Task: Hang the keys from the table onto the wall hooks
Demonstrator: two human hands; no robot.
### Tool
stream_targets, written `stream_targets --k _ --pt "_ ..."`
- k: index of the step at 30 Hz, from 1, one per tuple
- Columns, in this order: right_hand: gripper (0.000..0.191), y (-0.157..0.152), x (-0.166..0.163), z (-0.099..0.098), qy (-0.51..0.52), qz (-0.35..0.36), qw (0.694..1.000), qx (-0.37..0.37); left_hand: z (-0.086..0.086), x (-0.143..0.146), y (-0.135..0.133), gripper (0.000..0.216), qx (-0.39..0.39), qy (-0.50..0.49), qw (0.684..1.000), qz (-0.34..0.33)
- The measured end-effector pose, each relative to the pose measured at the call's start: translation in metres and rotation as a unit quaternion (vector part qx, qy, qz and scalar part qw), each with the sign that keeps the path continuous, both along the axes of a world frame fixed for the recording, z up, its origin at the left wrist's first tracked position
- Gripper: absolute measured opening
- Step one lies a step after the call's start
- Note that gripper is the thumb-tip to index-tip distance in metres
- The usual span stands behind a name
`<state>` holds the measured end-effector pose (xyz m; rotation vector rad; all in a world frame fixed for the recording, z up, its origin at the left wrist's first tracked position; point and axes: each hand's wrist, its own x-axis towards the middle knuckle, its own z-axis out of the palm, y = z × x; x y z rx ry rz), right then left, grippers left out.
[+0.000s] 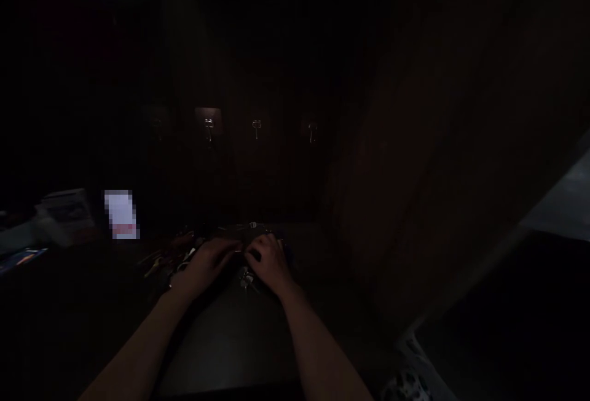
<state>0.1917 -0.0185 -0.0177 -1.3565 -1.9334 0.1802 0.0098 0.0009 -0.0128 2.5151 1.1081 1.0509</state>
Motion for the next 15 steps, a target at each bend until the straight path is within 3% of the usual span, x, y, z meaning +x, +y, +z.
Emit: stream_targets --k 3,6,15 --pt "0.007 0.000 -0.003 0.001 0.073 0.022 0.997 0.033 0.001 0.003 -0.003 0.031 -0.039 -0.043 0.998 -0.019" --pt "0.007 0.001 -0.005 0.003 0.145 0.048 0.987 0.057 0.005 0.009 -0.007 0.037 -0.129 -0.090 0.987 -0.032" --pt "0.012 0.007 -0.007 0.004 0.297 0.015 0.953 0.059 0.026 0.018 -0.022 0.026 -0.336 -0.246 0.909 -0.032"
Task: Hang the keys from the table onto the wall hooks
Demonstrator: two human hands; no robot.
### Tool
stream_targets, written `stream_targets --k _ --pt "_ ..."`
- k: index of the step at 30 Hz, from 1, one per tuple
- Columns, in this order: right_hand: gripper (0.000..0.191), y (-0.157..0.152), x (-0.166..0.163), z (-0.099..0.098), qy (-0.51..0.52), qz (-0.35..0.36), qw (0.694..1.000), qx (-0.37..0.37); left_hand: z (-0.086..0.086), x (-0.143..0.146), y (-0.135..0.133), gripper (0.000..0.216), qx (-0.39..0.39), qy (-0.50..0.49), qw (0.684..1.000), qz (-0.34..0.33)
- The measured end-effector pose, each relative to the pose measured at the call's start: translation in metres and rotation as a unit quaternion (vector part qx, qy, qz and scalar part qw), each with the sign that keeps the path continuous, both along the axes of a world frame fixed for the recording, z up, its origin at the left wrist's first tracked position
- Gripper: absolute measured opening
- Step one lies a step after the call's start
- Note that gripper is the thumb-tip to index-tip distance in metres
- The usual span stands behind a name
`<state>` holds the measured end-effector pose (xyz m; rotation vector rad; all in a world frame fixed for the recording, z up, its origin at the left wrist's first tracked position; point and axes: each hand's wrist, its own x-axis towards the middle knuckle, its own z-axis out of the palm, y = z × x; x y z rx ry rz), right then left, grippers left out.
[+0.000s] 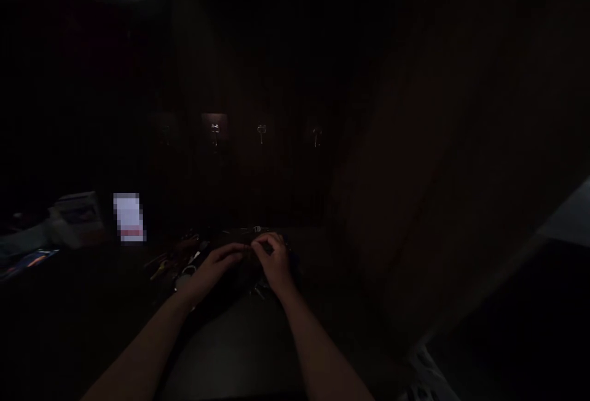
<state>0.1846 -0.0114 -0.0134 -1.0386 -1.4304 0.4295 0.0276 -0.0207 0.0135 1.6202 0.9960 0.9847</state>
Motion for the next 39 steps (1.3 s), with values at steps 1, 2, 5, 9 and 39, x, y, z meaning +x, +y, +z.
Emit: stream_targets --k 1,2,5,9,39 --pt "0.012 0.000 0.000 0.000 0.004 0.001 1.000 -0.002 0.001 0.000 -0.001 0.027 -0.013 -0.011 1.000 -0.002" --pt "0.012 0.001 0.000 0.000 0.006 0.003 1.000 -0.003 0.002 0.001 -0.002 0.027 -0.023 -0.019 1.000 -0.003" --pt "0.012 0.001 0.000 0.000 0.013 0.006 1.000 -0.013 0.002 0.001 -0.002 0.029 -0.032 -0.037 0.999 0.006" --pt "0.011 0.000 -0.002 0.002 0.045 0.035 0.997 -0.060 -0.004 0.000 0.005 0.028 0.002 -0.041 0.997 0.058" --pt "0.030 0.002 -0.008 0.003 0.252 0.168 0.932 -0.201 -0.018 -0.009 0.017 0.039 -0.173 -0.257 0.949 -0.068"
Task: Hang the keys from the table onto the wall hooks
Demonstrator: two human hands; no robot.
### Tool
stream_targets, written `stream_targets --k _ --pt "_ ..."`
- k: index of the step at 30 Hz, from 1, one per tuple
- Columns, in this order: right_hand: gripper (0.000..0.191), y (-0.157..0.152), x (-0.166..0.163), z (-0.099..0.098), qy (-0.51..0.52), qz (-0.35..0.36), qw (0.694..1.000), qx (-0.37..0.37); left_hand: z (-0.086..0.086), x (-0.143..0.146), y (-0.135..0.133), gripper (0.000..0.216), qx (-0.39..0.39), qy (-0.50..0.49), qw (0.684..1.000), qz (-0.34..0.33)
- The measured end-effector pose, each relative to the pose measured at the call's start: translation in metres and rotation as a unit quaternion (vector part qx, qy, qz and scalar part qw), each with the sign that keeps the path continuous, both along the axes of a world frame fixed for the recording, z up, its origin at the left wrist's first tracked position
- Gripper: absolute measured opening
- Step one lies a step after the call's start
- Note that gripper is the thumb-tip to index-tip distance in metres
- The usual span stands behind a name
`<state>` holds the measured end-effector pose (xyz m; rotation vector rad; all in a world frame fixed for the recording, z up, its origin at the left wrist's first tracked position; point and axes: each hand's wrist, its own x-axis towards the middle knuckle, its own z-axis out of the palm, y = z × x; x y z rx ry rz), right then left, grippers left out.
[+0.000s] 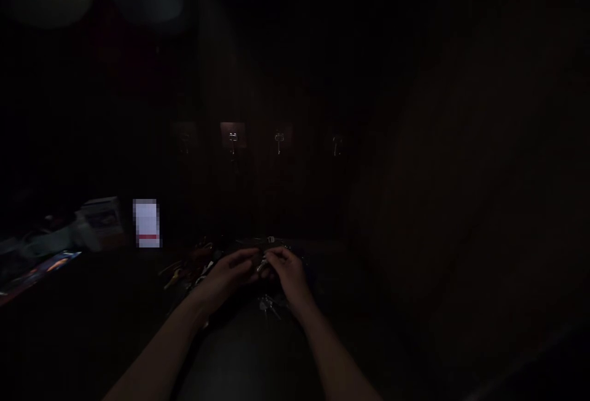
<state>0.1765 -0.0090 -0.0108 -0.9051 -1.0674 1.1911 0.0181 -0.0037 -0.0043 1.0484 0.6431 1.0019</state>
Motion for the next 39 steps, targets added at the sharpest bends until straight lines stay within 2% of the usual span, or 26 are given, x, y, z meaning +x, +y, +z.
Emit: stream_targets --k 6,9,17,22,25,28,32,39 --pt "0.028 -0.005 0.002 0.005 0.073 0.053 0.996 -0.022 0.005 -0.002 0.000 0.040 -0.027 -0.030 0.999 0.001" --pt "0.029 -0.006 0.003 0.005 0.077 0.072 0.994 -0.025 0.007 -0.003 -0.001 0.039 -0.023 -0.042 0.999 -0.001" --pt "0.030 -0.004 -0.001 0.004 0.009 0.018 1.000 -0.018 0.004 -0.001 -0.003 0.050 0.027 0.043 0.999 0.008" --pt "0.030 -0.001 -0.004 0.006 -0.021 0.003 1.000 -0.016 0.000 0.002 -0.001 0.043 0.042 0.082 0.995 0.028" --pt "0.029 -0.001 -0.004 0.005 -0.019 0.017 1.000 -0.010 -0.004 0.001 0.003 0.037 0.037 0.070 0.996 0.038" --pt "0.030 -0.001 -0.002 0.003 0.001 0.024 1.000 -0.004 -0.005 0.000 0.005 0.038 0.019 0.026 0.999 0.020" --pt "0.032 -0.001 0.002 0.002 0.021 0.024 1.000 -0.001 0.000 -0.002 0.002 0.039 -0.002 -0.004 1.000 -0.012" --pt "0.031 -0.001 0.004 -0.001 0.022 0.024 0.999 0.002 0.007 -0.004 -0.001 0.034 -0.019 -0.007 1.000 -0.011"
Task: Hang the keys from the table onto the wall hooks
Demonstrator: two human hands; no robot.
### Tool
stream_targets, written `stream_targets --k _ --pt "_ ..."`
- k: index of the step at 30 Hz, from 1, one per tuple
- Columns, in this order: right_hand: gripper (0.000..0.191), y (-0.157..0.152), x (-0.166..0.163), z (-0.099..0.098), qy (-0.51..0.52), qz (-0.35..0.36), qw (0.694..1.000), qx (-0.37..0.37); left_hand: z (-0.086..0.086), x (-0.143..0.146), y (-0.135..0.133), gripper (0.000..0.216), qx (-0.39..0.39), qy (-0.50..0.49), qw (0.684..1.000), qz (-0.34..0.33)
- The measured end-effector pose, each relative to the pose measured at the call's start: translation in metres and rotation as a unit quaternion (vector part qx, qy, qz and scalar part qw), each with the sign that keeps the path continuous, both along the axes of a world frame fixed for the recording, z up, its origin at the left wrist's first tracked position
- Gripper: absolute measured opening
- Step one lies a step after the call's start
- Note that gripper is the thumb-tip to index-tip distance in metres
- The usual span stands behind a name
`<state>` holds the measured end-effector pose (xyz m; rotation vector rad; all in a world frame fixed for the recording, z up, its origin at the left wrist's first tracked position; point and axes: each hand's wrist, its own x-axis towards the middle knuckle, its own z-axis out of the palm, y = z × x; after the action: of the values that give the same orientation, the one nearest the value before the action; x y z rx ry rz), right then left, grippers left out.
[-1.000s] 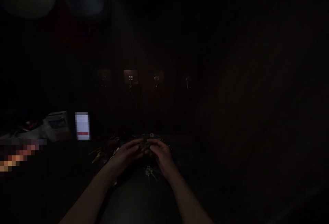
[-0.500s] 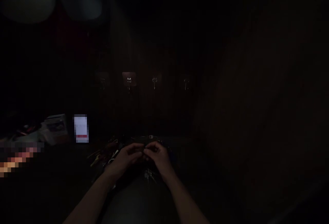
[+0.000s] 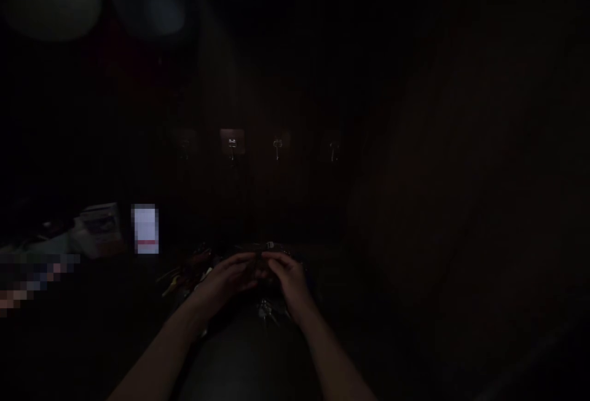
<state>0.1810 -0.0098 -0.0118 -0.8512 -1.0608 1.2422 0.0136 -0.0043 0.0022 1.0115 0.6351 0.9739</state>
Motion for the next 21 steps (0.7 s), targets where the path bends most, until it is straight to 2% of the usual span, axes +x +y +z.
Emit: stream_targets --k 4,10,13,17,21 --pt "0.030 -0.001 0.000 0.000 -0.044 -0.012 0.999 0.010 -0.005 0.000 0.003 0.028 -0.002 0.000 1.000 0.025" --pt "0.024 -0.005 -0.001 0.005 -0.081 -0.004 0.996 0.027 -0.011 0.000 0.007 0.038 0.018 0.050 0.996 0.065" --pt "0.019 -0.006 -0.002 0.007 -0.112 -0.005 0.992 0.050 -0.006 0.000 0.004 0.036 0.040 0.098 0.992 0.070" --pt "0.013 -0.008 -0.005 0.008 -0.171 -0.021 0.981 0.091 0.007 0.000 -0.002 0.021 0.098 0.208 0.968 0.105" --pt "0.011 -0.009 -0.007 0.008 -0.194 -0.042 0.974 0.111 0.015 -0.002 -0.003 0.018 0.151 0.226 0.948 0.168"
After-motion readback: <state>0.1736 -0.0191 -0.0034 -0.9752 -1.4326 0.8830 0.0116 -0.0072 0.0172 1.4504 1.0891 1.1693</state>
